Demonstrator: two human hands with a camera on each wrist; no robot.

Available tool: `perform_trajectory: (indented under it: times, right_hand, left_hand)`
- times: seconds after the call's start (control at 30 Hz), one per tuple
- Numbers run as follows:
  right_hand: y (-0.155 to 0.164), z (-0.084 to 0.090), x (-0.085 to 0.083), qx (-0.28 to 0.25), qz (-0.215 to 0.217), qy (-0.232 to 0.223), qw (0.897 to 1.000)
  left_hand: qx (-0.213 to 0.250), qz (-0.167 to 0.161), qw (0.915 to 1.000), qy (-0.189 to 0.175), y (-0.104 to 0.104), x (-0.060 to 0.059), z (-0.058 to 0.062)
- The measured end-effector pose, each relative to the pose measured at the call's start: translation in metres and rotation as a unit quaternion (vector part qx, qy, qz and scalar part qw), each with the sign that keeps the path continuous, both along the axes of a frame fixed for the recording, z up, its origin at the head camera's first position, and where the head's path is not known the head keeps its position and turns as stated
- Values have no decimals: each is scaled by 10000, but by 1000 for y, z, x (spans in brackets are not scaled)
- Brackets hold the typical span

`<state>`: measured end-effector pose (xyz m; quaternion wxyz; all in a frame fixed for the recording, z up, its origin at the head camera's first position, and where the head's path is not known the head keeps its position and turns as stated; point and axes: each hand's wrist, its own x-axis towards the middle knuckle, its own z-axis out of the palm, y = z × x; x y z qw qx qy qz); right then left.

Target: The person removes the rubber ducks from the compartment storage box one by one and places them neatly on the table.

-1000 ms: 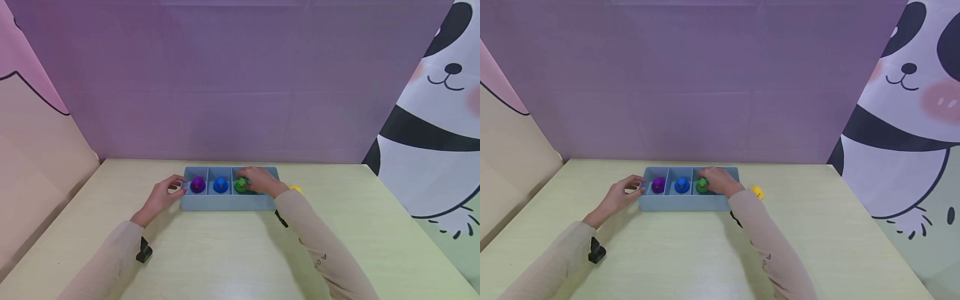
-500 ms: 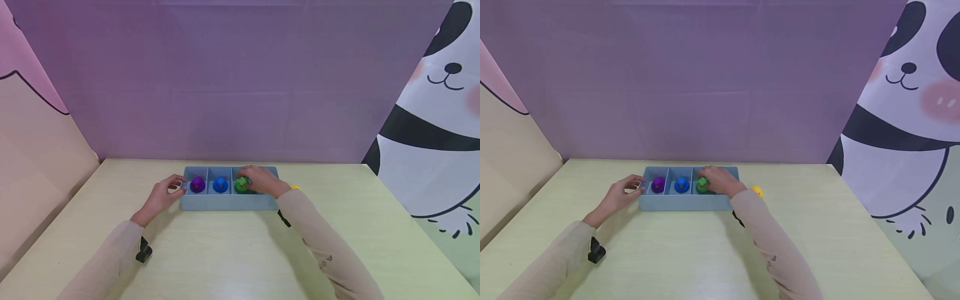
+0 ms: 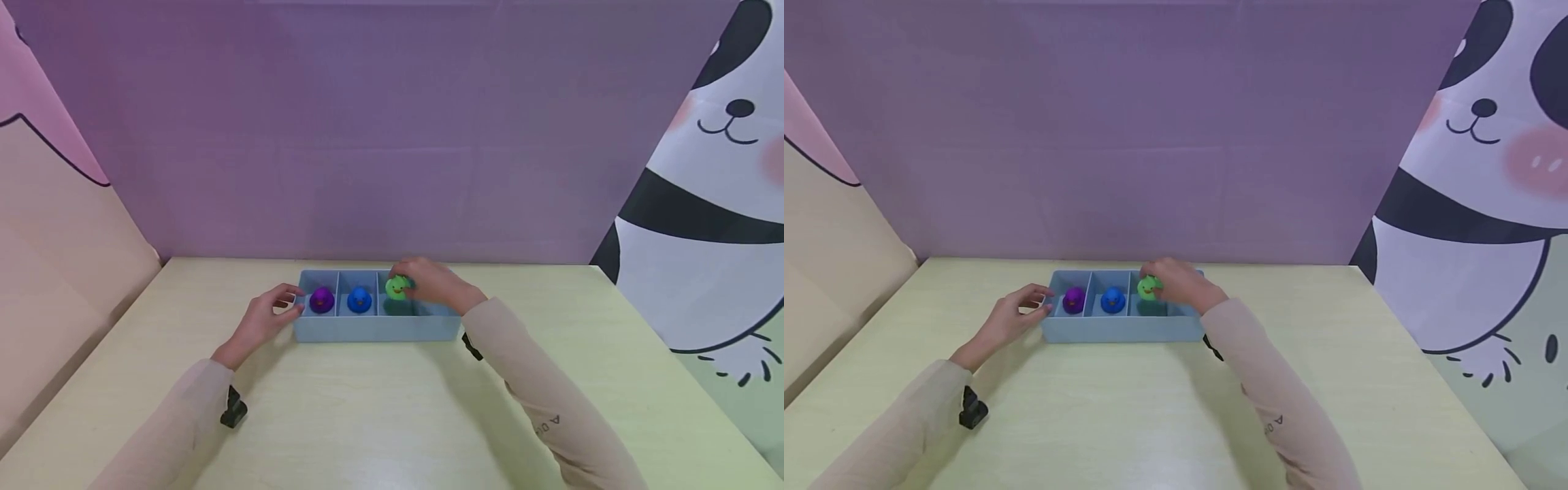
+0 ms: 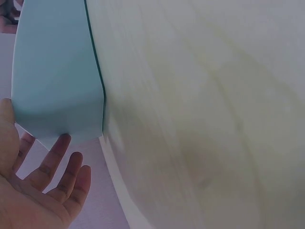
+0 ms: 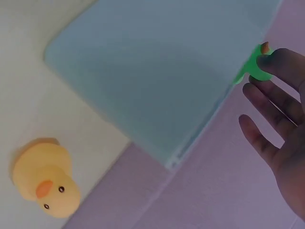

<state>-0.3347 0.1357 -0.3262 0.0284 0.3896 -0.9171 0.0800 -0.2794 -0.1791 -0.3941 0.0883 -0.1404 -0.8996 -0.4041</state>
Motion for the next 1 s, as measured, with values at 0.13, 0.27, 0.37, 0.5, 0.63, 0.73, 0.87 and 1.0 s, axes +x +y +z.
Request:
perform_trajectory:
  times: [0.13,0.27,0.37,0.5,0.63,0.73,0.87,1.0]
  right_hand:
    - [4,10,3,-162,77,83,9998]
    - [10,18,6,-280,63,16,9996]
    - [15,21,7,-335,25,-81,9994]
    - [23,22,5,-415,-41,-109,9991]
    - [32,24,5,-473,-98,-93,9988]
    - [41,27,6,-515,-118,-101,9986]
    - [54,30,9,-516,-140,-44,9986]
    - [64,31,9,-504,-127,72,9986]
  left_hand:
    - [8,21,10000,-27,-1,0,-1]
    - [3,24,10000,-24,-1,1,-1]
    - [2,36,10000,-30,0,1,0]
    - [21,49,10000,-54,0,1,1]
    - [-9,38,10000,-64,0,1,2]
    - [-5,42,10000,-81,0,1,2]
    - [16,51,10000,-65,1,0,0]
    - [35,66,10000,-29,0,1,0]
